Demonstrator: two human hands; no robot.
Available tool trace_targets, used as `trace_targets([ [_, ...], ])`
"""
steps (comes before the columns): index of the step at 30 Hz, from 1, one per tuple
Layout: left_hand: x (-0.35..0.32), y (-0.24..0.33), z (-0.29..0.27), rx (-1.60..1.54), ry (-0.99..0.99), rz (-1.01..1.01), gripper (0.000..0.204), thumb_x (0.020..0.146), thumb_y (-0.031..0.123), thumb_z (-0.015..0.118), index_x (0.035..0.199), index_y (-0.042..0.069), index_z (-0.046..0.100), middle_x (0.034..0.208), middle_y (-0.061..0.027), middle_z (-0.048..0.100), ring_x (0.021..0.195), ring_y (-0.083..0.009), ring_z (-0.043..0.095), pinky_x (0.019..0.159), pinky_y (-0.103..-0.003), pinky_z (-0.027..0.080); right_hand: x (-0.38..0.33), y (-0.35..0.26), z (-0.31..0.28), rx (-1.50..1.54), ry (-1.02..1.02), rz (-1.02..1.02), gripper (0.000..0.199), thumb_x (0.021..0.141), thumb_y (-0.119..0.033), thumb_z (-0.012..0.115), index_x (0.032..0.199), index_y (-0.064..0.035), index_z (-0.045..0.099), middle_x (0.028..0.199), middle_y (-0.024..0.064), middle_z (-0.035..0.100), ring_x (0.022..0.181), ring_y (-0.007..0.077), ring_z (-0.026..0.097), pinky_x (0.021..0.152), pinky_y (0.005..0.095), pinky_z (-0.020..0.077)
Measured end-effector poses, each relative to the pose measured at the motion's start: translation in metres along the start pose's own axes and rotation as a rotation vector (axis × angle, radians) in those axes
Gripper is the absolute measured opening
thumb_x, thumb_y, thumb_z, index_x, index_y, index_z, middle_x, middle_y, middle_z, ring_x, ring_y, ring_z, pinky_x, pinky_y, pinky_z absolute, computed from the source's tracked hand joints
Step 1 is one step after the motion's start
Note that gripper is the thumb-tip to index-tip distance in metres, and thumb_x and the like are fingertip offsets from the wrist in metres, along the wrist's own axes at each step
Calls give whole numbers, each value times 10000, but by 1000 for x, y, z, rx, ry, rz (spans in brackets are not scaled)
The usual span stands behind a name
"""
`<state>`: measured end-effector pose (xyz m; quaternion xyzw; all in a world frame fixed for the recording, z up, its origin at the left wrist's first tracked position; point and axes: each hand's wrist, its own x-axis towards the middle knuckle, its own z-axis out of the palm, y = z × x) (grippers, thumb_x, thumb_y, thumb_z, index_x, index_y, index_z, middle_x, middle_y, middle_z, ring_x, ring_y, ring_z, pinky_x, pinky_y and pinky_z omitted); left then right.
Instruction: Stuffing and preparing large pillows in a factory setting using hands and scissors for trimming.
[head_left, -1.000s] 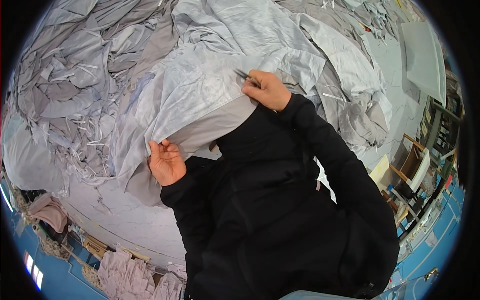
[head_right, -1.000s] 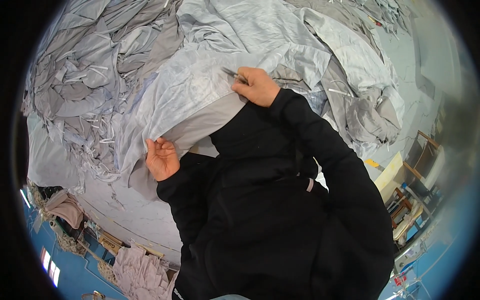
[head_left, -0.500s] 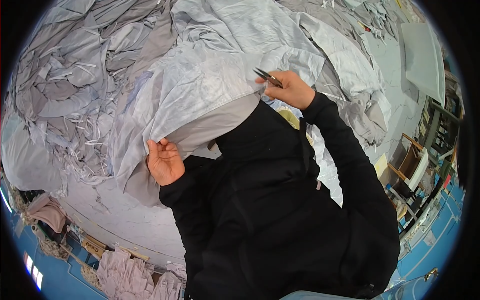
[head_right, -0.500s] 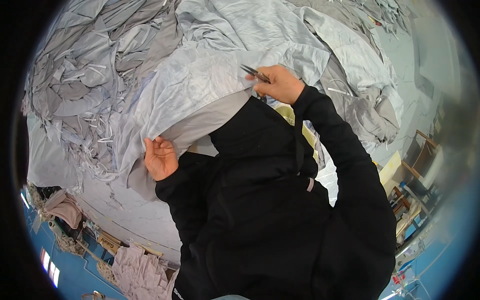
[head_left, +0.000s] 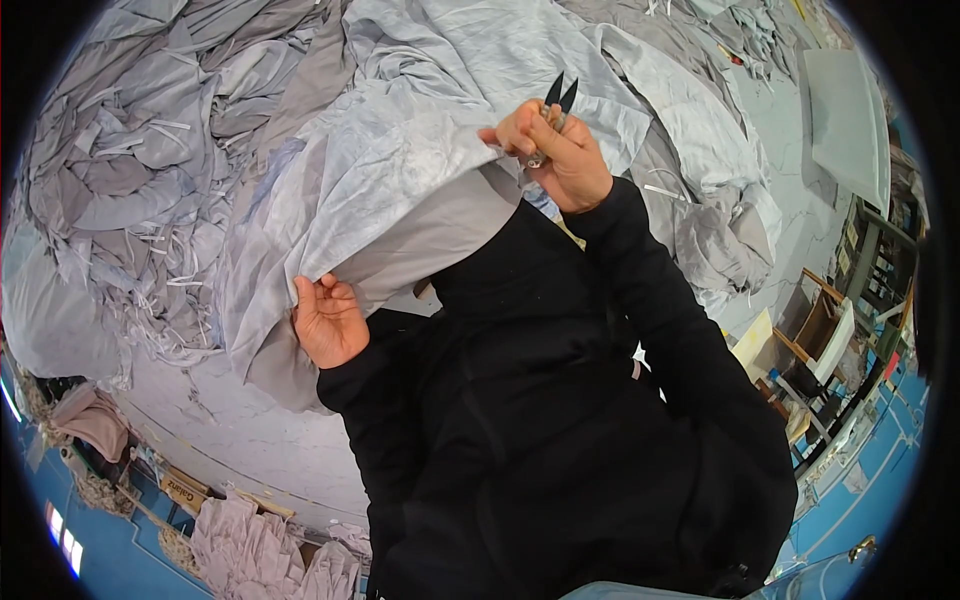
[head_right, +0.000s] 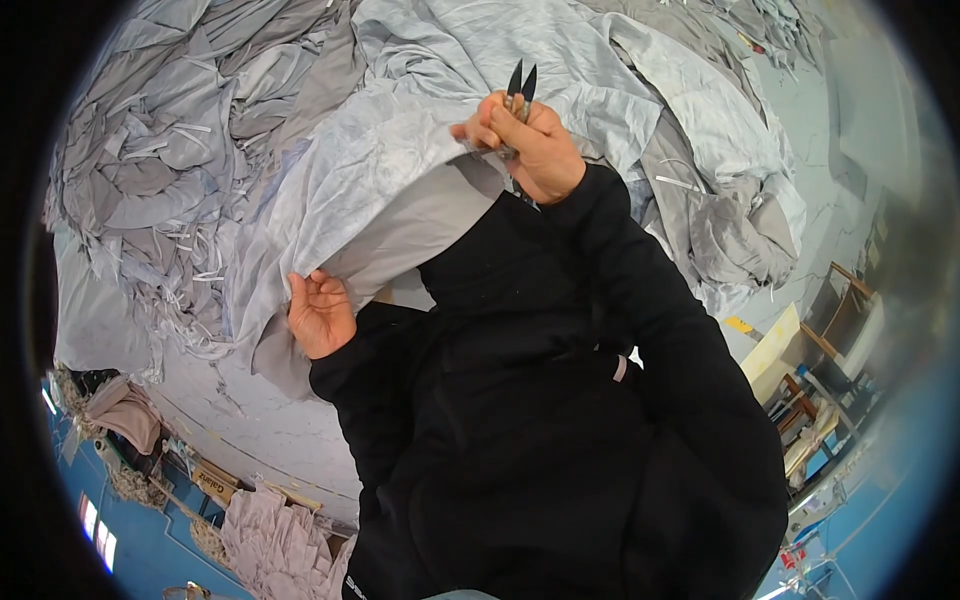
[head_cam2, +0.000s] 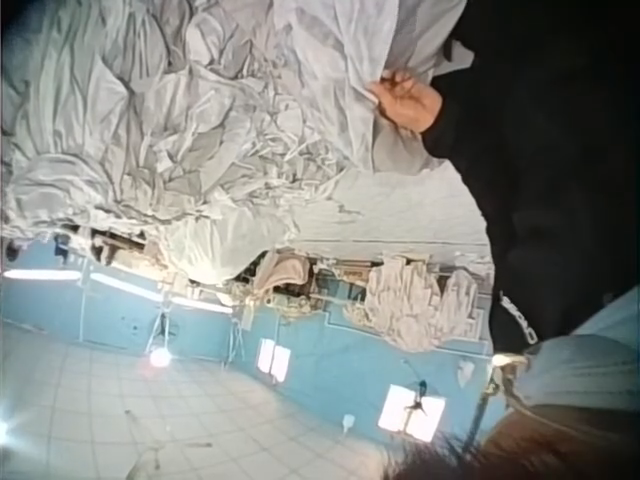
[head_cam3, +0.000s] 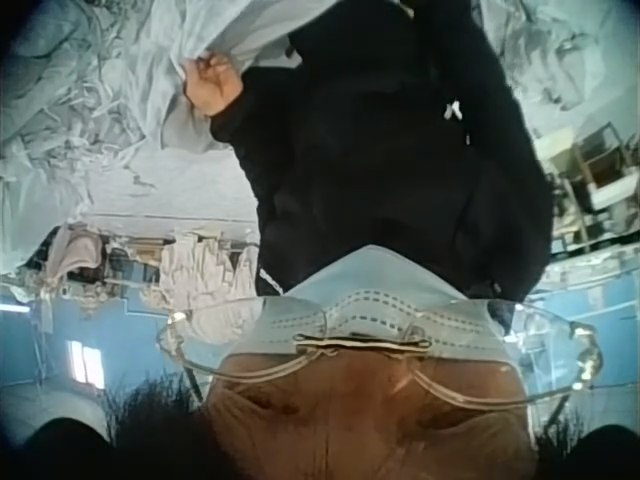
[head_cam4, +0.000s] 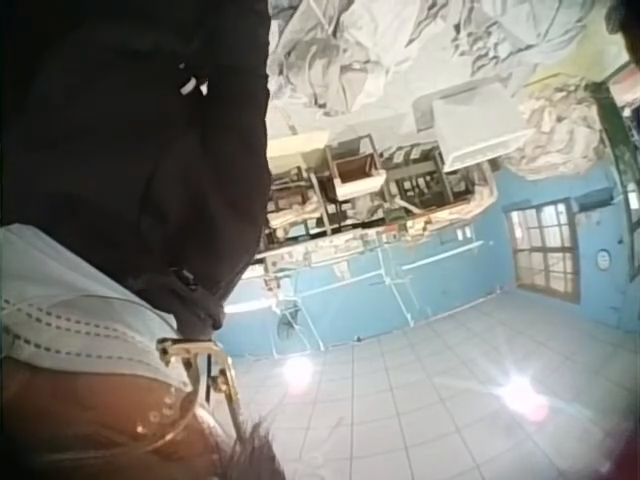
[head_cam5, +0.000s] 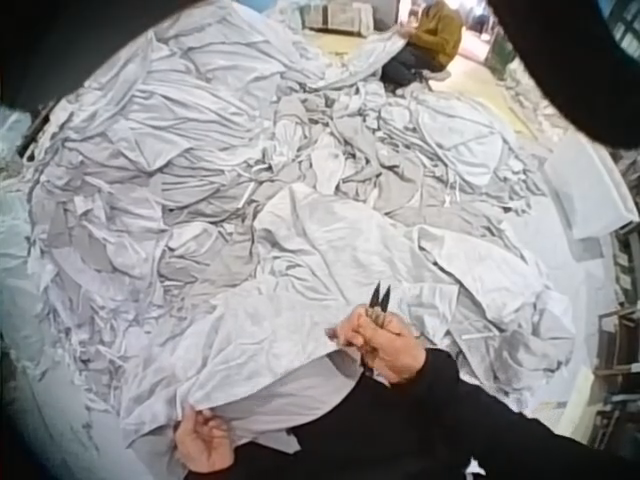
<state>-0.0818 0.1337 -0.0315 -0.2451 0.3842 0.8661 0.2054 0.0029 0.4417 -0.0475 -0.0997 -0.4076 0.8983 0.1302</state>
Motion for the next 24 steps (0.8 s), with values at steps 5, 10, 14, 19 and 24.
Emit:
trace_targets([
  [5,0,2,-5,-4,25,7,138,935,150,548,980,20,539,868,-81,612,762,-167,574,623,-261,440,5,-11,6,443,34,157,158,977,-206,471,871,-90,458,690,-26,419,680,113,425,639,274,473],
  [10,2,0,-12,-8,16,-3,119,929,130,561,1001,36,562,870,-60,605,747,-149,553,614,-242,425,-9,-22,-14,-224,-150,257,165,976,-178,461,863,-62,493,679,-36,408,587,72,379,503,215,329],
  [14,3,1,-7,-10,10,-14,116,934,142,555,987,39,562,881,-69,611,745,-149,559,616,-243,426,-15,-36,-46,-861,-110,131,145,972,-135,442,919,-21,513,666,-28,427,556,48,382,500,206,319],
  [19,-7,-1,9,133,52,2,204,938,185,548,1055,19,551,940,-91,637,769,-153,568,626,-255,430,-18,-82,-43,-626,74,159,144,974,-144,458,925,-23,517,678,-15,434,574,77,417,514,215,357],
  [24,-51,6,32,694,-60,-29,157,913,161,572,916,6,595,837,-83,646,684,-121,565,601,-231,418,-9,-104,14,-409,117,203,200,978,-208,474,936,-22,534,756,30,522,690,139,548,617,299,487],
])
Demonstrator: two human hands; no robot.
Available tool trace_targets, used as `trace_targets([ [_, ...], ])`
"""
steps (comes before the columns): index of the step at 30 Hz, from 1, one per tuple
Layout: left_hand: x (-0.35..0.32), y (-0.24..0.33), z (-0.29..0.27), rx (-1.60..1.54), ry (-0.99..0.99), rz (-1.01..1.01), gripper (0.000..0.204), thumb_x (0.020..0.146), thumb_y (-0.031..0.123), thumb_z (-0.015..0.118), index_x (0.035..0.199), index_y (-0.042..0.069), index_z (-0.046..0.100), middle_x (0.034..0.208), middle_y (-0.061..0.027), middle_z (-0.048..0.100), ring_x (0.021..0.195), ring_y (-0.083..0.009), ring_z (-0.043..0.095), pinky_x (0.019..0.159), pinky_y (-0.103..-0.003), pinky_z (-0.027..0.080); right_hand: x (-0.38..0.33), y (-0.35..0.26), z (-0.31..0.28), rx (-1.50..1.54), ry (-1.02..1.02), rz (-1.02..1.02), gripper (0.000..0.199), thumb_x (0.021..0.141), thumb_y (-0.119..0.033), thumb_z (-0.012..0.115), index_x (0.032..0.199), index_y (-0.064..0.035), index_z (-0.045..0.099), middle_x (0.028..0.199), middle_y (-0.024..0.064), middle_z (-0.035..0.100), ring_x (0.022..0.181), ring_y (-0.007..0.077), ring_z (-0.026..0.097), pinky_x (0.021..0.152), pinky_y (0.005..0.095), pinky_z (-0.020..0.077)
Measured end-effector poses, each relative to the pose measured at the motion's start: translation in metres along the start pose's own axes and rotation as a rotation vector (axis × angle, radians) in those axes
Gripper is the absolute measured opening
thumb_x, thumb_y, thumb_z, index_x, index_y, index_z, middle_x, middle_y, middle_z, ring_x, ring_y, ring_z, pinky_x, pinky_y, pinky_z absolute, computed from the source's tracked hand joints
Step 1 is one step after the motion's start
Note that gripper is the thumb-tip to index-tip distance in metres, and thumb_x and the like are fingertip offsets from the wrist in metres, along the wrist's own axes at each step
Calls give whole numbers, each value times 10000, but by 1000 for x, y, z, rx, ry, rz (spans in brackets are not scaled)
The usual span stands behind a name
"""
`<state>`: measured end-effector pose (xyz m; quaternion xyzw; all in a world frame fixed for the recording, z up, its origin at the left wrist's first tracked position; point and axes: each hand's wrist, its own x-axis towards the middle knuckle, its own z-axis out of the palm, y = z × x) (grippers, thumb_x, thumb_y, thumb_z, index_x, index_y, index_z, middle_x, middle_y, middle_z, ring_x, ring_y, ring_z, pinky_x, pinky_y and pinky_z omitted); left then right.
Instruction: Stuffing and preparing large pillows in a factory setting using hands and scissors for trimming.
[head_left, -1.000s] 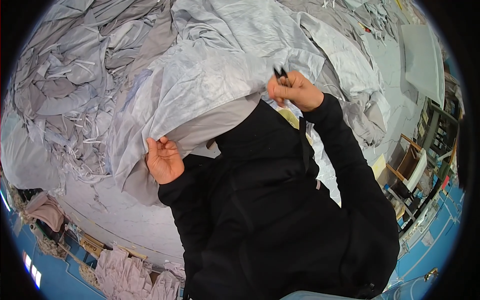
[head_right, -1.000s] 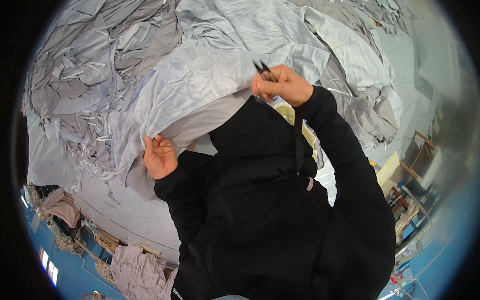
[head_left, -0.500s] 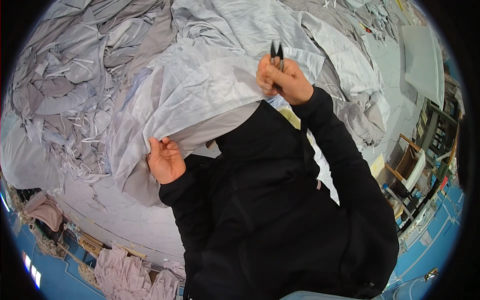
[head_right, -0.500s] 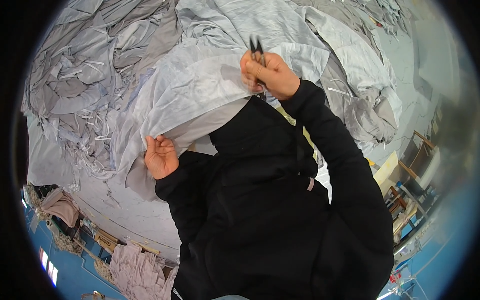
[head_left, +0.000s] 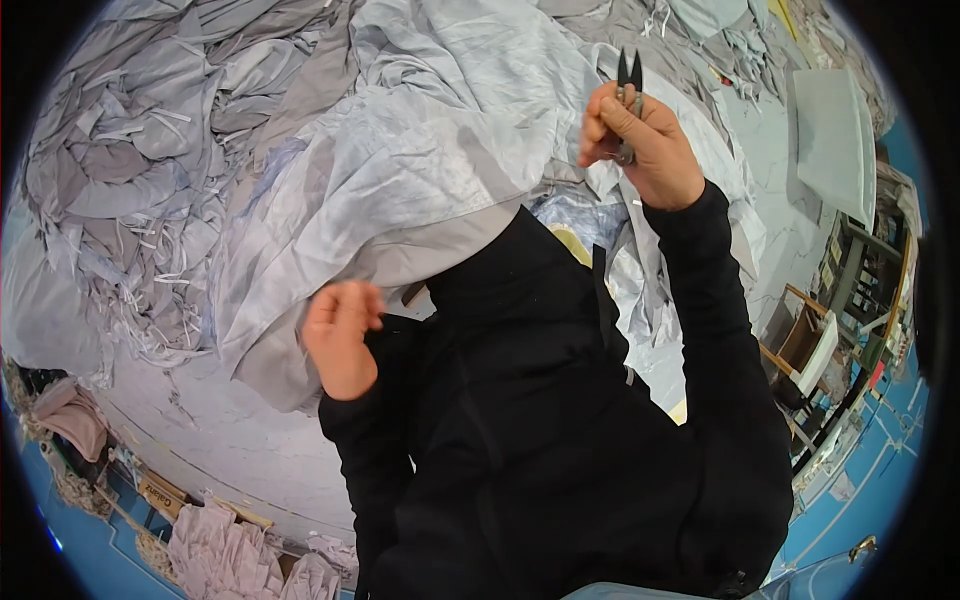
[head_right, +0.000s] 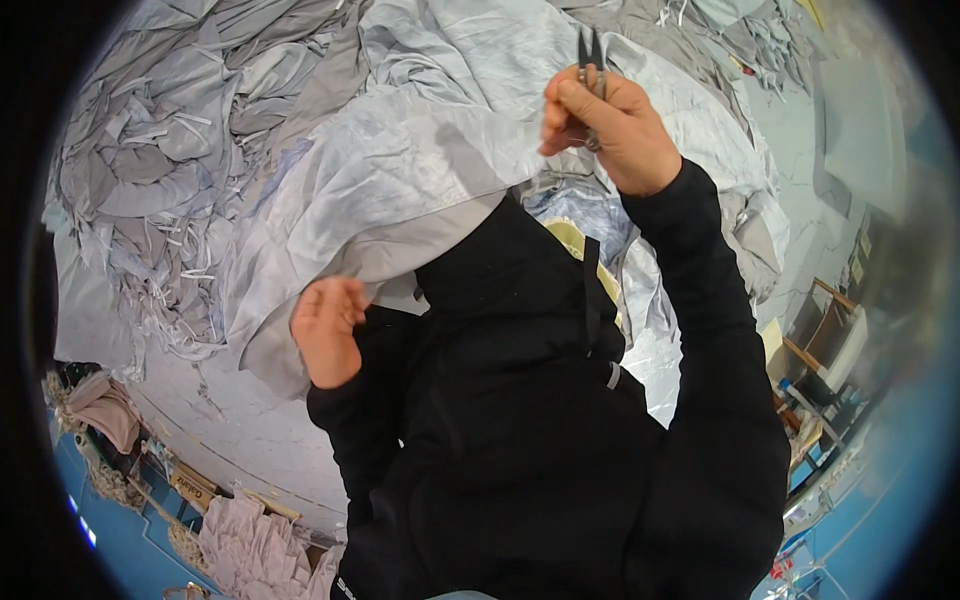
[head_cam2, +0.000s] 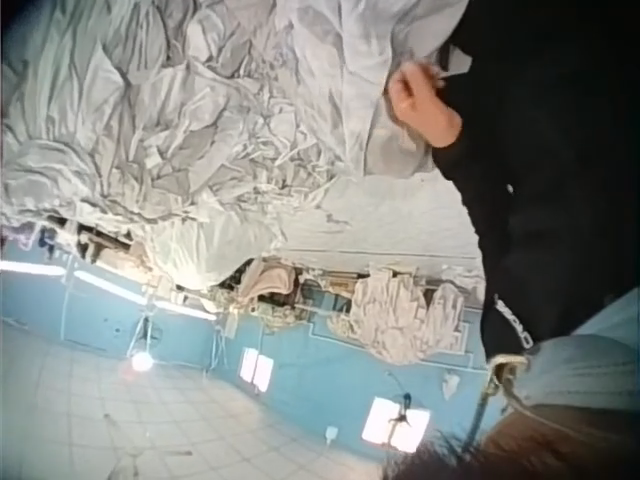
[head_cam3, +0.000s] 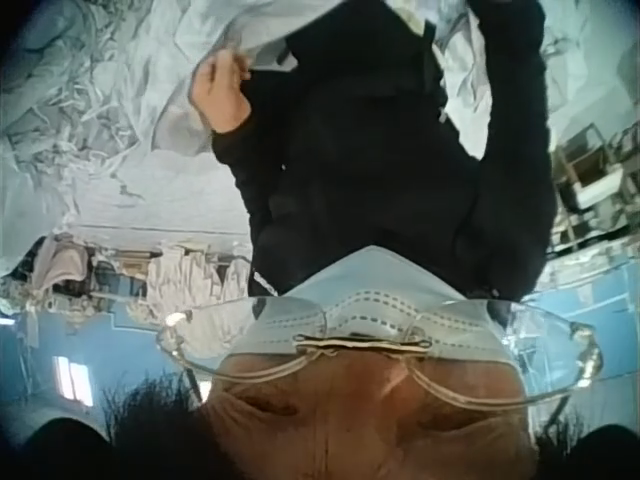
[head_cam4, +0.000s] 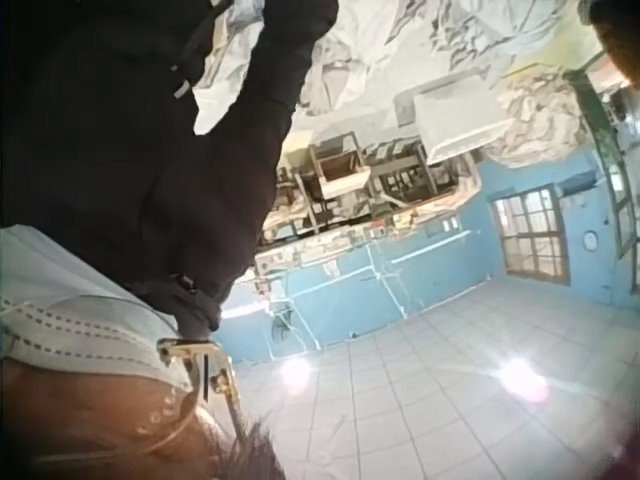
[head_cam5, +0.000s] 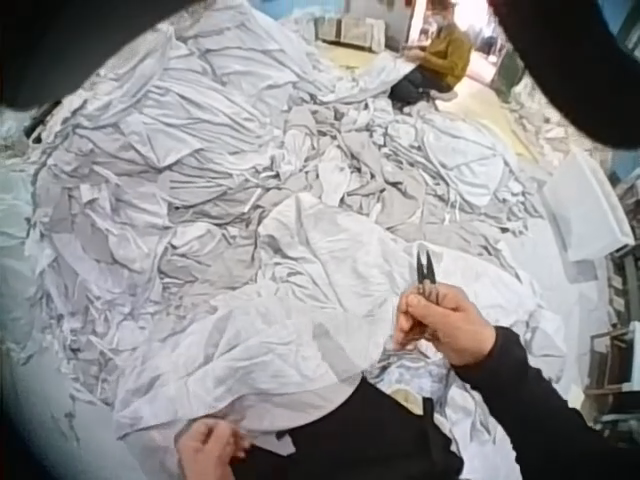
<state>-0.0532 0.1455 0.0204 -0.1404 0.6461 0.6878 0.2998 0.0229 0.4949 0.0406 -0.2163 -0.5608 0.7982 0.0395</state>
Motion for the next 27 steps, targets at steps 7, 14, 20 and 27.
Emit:
trace_targets([
  [7,-16,54,75,331,-205,589,391,732,3,721,1099,24,585,948,-49,613,671,-95,568,586,-225,451,14,-16,78,-5,-327,38,266,984,-247,455,960,-2,555,916,94,633,857,203,648,772,347,546],
  [14,15,46,80,549,-31,903,293,764,7,649,1054,30,613,819,-124,631,683,-269,618,602,-330,498,13,-10,135,35,-471,60,310,983,-206,454,1198,8,518,1074,112,607,972,188,615,848,334,508],
  [20,12,47,38,523,118,887,31,848,33,592,839,13,614,680,-92,617,536,-224,589,499,-304,451,11,-18,161,92,-552,215,460,985,-239,430,1375,-7,359,1253,178,520,1066,278,592,876,369,508],
  [27,-27,66,-53,11,232,693,113,934,83,532,857,19,584,579,-5,505,415,-42,400,386,-195,299,18,-26,178,75,-683,231,542,982,-304,424,1412,-5,286,1279,231,492,1113,315,567,882,384,509],
])
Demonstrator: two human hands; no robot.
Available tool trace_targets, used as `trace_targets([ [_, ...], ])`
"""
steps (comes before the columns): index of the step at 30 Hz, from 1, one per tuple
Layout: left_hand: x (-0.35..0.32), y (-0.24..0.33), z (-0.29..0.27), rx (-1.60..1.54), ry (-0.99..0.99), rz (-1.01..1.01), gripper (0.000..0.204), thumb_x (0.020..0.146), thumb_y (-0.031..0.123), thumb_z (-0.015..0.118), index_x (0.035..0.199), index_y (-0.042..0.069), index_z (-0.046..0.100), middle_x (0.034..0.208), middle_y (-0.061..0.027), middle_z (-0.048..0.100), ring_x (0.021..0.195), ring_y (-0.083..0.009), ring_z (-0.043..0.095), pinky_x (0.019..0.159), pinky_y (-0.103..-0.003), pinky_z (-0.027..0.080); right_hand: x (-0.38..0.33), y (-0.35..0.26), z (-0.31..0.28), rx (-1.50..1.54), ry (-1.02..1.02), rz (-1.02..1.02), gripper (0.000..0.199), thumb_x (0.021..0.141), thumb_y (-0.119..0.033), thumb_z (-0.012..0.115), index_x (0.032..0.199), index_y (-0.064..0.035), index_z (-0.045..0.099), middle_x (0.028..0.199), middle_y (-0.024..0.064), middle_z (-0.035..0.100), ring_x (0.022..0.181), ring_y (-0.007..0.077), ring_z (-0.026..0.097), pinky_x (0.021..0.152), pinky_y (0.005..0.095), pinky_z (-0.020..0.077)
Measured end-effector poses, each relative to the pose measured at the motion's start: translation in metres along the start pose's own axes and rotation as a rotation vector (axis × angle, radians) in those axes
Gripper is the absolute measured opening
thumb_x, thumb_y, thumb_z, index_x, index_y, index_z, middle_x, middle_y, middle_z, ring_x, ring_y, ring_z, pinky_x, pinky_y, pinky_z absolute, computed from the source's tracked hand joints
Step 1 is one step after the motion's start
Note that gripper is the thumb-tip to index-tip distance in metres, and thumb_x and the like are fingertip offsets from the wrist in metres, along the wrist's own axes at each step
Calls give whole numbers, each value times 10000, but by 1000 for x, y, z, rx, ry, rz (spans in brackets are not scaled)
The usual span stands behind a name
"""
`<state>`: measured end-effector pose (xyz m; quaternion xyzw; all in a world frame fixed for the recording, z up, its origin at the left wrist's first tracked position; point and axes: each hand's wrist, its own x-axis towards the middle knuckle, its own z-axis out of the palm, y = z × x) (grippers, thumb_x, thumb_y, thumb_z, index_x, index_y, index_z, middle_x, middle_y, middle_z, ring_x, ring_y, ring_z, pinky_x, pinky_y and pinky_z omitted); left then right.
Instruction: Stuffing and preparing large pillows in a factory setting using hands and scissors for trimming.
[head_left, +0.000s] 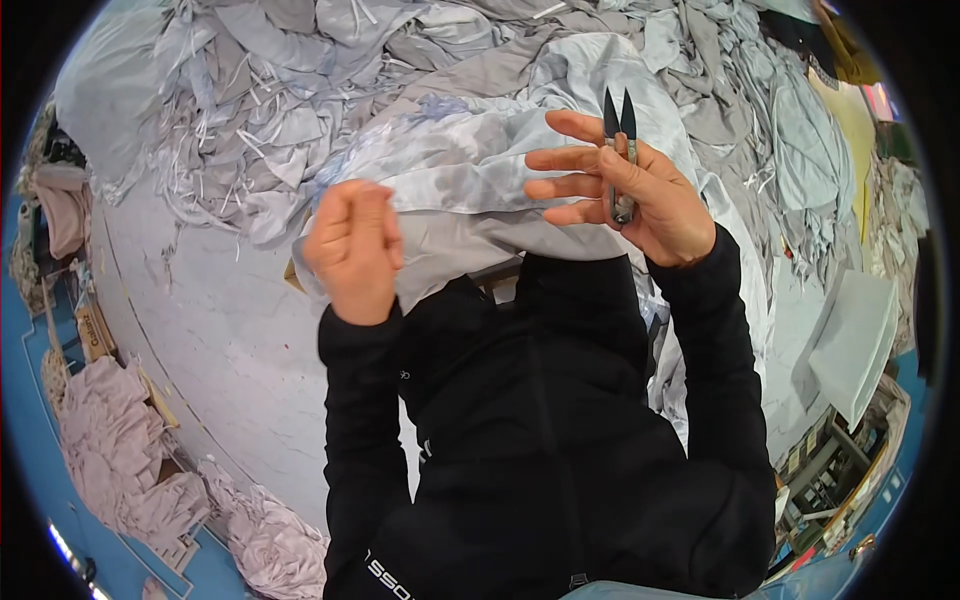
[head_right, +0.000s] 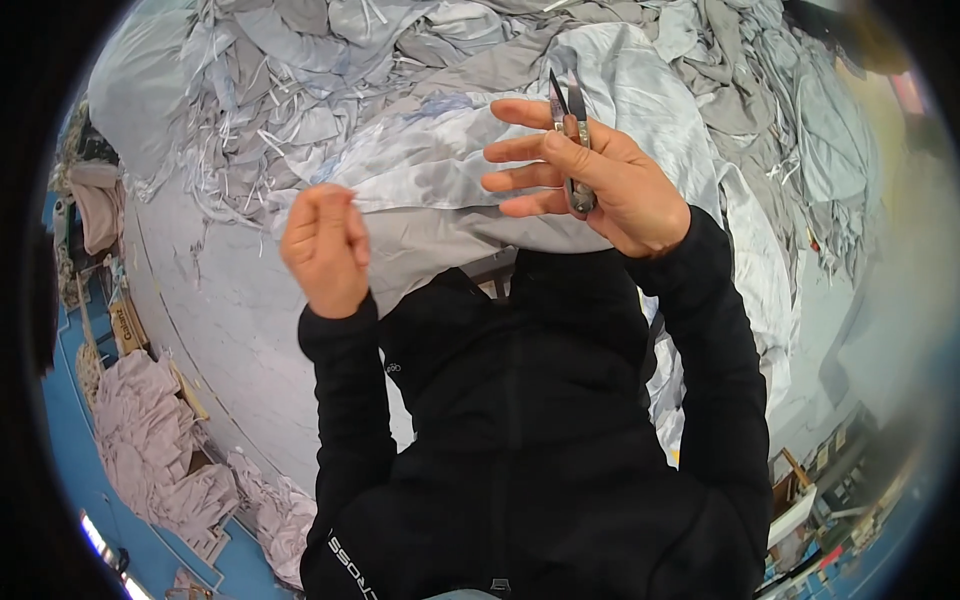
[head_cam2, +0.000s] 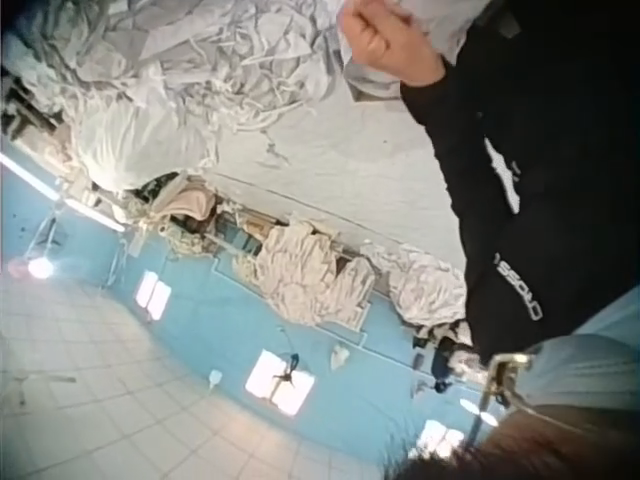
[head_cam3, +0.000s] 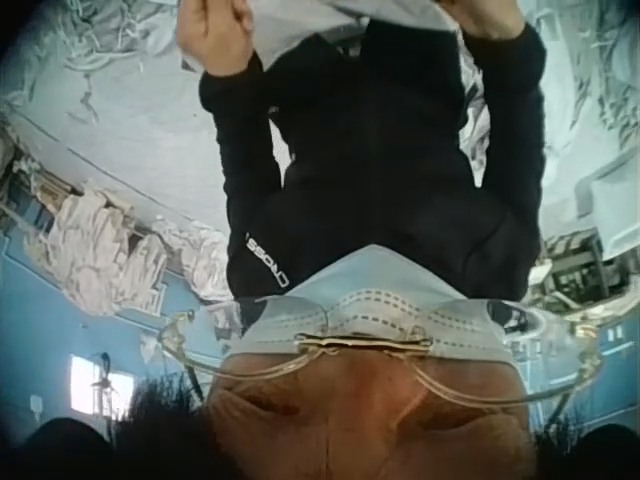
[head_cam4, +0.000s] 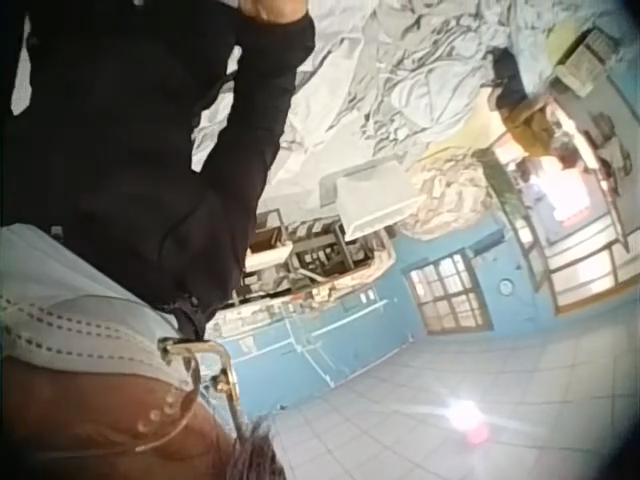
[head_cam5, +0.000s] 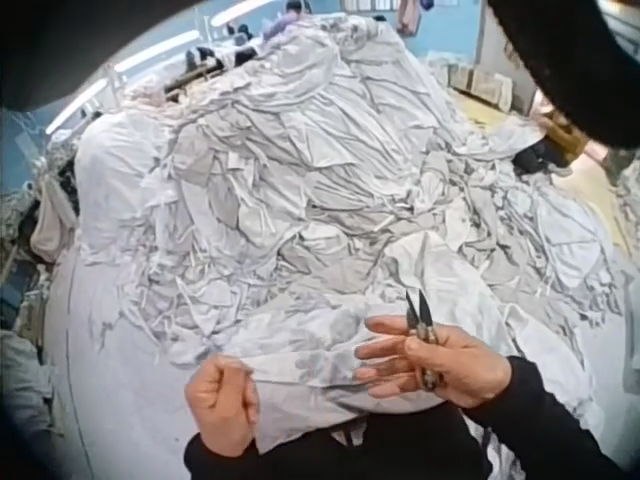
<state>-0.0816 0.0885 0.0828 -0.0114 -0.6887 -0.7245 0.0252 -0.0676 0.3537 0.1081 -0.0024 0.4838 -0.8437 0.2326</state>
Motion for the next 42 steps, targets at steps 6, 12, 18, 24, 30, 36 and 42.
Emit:
trace_targets([
  [6,-9,23,-11,-95,123,113,121,942,84,519,887,-6,578,565,-24,483,420,-46,386,387,-196,290,19,7,16,-7,-103,63,556,982,-329,415,1412,-2,285,1292,249,473,1147,325,544,901,397,502],
  [12,-17,18,42,150,-251,106,108,869,31,578,967,0,610,768,-83,645,613,-175,633,527,-298,484,30,22,38,51,-159,115,494,995,-258,405,1406,-1,309,1260,186,518,1103,242,561,923,374,480],
  [18,-10,-12,46,334,-242,315,58,839,23,590,892,1,596,763,-114,643,620,-221,644,540,-306,489,34,32,36,-14,-135,142,417,985,-205,457,1366,-42,413,1104,52,574,938,106,559,812,258,483],
  [24,-11,4,6,-46,-118,-124,67,901,74,575,864,27,604,643,0,569,472,-37,479,416,-188,365,35,25,27,68,-209,229,466,954,-82,481,1393,-14,341,1345,211,418,1062,237,596,867,313,536],
  [30,-13,15,-110,66,332,90,103,921,76,541,845,23,589,660,-65,571,466,-77,472,395,-199,360,34,22,12,-165,-253,265,544,933,-84,459,1428,6,251,1301,255,460,1096,283,583,847,352,536],
  [36,-20,-42,-241,409,594,-102,108,898,125,570,865,33,617,655,-49,582,481,-87,515,398,-218,406,16,11,-13,-246,-91,224,486,952,-144,452,1386,31,322,1221,223,538,1025,248,613,761,314,547],
  [42,-49,-156,-299,490,569,-501,164,845,185,610,855,22,628,652,-52,616,494,-120,568,431,-241,450,13,15,-31,-177,-47,189,457,965,-160,462,1366,28,348,1201,228,544,987,233,628,729,293,560],
])
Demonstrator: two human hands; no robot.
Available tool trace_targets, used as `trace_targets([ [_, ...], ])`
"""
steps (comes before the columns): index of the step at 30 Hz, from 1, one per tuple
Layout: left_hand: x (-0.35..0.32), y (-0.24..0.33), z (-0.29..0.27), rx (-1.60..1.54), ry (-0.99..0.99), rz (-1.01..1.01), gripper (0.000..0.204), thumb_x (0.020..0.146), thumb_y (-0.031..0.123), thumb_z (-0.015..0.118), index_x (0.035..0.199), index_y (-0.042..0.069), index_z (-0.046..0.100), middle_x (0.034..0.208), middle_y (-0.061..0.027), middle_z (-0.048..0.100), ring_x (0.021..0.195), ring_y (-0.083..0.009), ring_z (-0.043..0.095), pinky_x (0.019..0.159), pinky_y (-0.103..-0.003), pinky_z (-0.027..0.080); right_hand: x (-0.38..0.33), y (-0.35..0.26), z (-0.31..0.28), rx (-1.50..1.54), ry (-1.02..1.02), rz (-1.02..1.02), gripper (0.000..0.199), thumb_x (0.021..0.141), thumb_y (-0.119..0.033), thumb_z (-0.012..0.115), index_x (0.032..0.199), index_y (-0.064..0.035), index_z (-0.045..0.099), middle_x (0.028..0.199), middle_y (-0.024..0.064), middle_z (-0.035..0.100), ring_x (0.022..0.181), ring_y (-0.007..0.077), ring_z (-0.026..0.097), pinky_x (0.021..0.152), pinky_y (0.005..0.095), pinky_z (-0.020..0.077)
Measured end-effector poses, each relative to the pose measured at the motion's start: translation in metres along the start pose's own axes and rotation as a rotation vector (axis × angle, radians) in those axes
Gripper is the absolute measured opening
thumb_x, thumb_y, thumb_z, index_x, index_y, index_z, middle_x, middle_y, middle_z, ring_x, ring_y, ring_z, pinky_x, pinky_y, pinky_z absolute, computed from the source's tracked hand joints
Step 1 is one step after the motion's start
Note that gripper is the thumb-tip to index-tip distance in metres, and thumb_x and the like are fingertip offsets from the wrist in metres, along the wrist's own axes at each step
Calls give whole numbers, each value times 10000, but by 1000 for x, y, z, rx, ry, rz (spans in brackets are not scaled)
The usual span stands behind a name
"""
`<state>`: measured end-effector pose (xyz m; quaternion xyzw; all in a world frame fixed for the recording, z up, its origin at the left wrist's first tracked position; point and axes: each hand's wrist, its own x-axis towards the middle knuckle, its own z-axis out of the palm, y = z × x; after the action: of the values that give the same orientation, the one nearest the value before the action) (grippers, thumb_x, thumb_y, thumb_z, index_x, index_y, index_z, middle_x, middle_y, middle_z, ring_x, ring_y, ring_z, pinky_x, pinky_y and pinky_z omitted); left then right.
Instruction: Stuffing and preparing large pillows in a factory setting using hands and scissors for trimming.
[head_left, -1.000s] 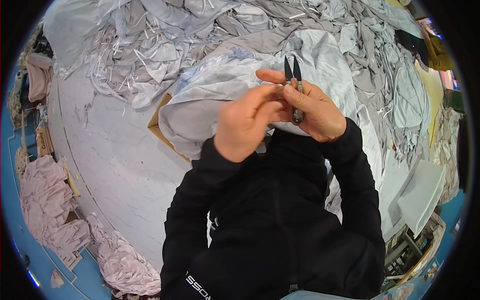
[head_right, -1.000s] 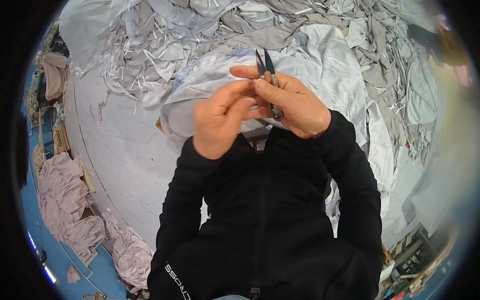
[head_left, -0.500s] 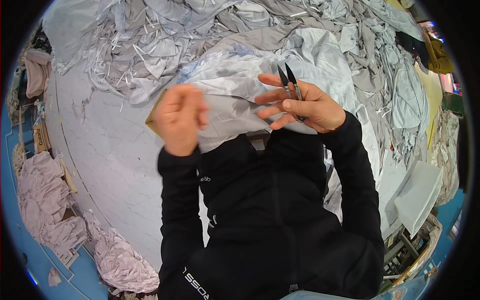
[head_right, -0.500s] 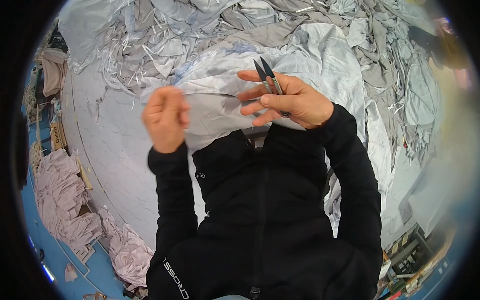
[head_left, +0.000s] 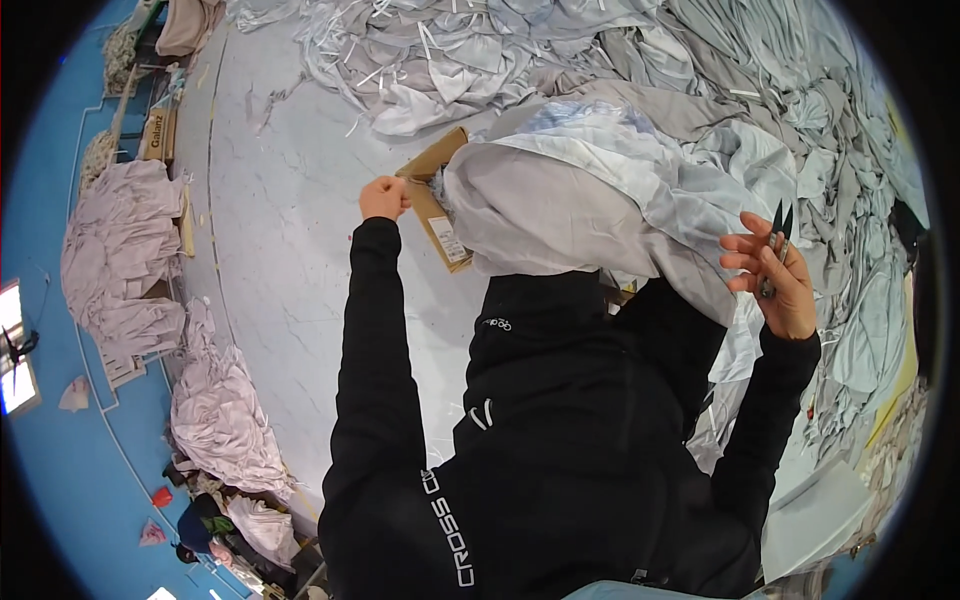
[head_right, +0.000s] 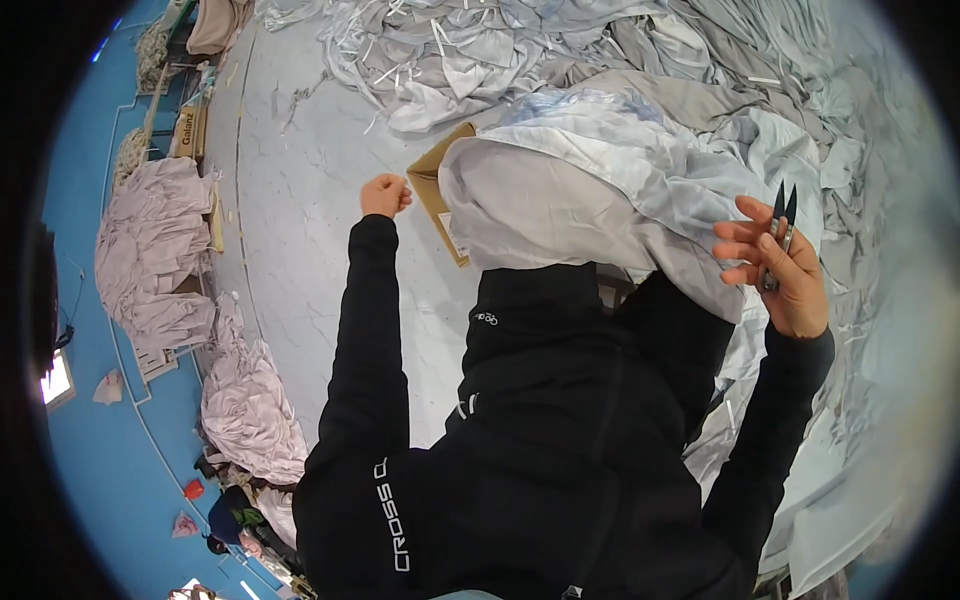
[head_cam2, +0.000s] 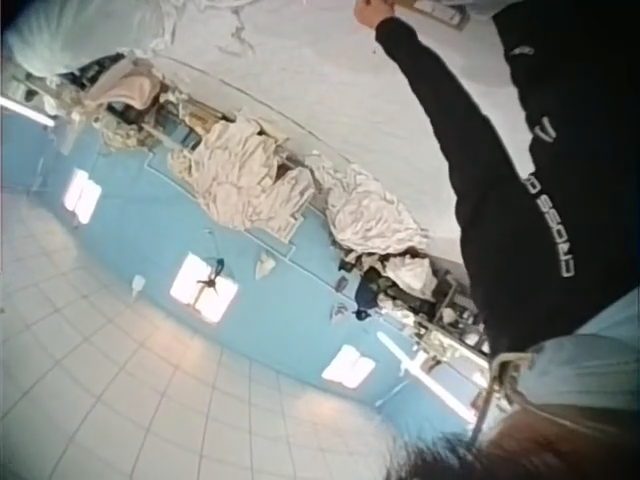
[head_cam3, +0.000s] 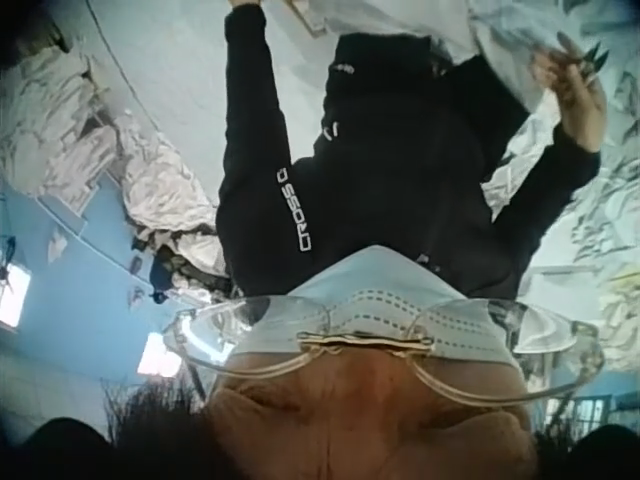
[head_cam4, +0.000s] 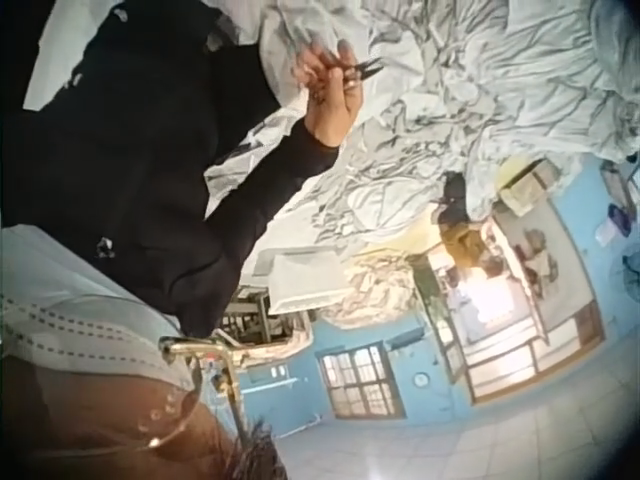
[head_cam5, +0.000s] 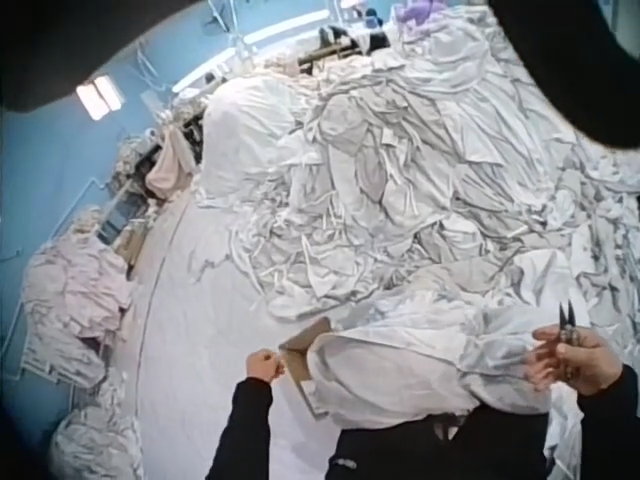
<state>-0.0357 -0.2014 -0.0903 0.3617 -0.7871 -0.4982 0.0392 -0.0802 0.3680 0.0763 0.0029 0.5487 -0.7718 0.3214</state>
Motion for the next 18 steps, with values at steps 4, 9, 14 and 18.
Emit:
trace_targets([
  [4,9,-7,19,110,-242,-317,478,831,436,615,1153,83,600,966,-20,630,829,-179,599,666,-343,497,-16,2,-4,-31,102,-14,448,964,-170,467,1353,28,365,1171,217,561,949,216,634,706,287,559],
  [9,47,-61,-51,7,-120,-222,460,802,308,661,1155,31,556,1054,-104,605,794,-204,591,675,-351,515,-21,6,-12,-119,245,-76,394,977,-207,440,1291,31,445,849,91,580,587,91,480,488,223,408],
  [14,-61,91,35,-285,201,376,207,892,163,588,828,-34,597,711,-126,639,629,-154,588,625,-280,470,-59,33,-44,-90,752,-343,269,955,-212,521,1035,39,570,512,-71,312,423,28,272,405,206,218],
  [18,-166,167,75,-476,-615,547,153,914,66,504,844,-49,576,788,-129,636,771,-219,629,733,-323,502,-63,66,-52,-204,807,-336,304,971,-233,492,973,49,606,549,-38,415,453,37,344,432,206,253],
])
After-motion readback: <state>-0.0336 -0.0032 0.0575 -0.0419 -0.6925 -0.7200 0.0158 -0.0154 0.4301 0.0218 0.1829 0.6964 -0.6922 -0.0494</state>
